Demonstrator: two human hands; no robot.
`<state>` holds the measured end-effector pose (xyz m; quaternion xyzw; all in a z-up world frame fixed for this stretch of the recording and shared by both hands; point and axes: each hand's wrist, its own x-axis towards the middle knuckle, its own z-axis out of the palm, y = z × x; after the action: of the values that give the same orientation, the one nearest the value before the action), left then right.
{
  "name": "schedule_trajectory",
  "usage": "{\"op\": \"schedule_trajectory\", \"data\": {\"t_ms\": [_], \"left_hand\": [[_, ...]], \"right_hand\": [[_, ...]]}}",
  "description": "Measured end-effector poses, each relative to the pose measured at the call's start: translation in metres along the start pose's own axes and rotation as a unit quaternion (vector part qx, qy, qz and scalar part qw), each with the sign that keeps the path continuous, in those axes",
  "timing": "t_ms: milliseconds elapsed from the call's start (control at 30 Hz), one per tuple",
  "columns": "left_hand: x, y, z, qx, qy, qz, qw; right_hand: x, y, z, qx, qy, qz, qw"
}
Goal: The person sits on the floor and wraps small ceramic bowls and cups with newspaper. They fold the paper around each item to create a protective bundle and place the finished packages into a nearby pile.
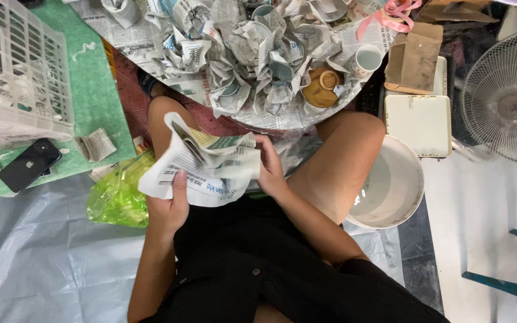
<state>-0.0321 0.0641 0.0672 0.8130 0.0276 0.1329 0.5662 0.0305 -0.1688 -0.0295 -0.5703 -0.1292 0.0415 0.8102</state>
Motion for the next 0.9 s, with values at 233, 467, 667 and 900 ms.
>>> {"op": "schedule_trajectory", "data": {"t_ms": [233,467,667,900], "left_hand": [[0.005,0.003,0.004,-0.021,-0.065,-0.027,0.997],[0.001,-0.036,0.013,-0.177,-0.055,-0.048,0.981],[0.014,-0.017,0.033,-0.118,-0.099,-0.001,0.988],[0.036,0.038,0.067,0.102,-0.215,0.221,0.946]], "right_hand": [[0.015,-0.016,-0.007,-0.029,-0.038,-0.024,0.999],[0.008,-0.020,-0.006,-0.066,-0.082,-0.038,0.994],[0.012,-0.063,0.006,0.012,-0.201,-0.012,0.980],[-0.018,-0.034,0.013,-0.100,-0.113,0.015,0.988]]}}
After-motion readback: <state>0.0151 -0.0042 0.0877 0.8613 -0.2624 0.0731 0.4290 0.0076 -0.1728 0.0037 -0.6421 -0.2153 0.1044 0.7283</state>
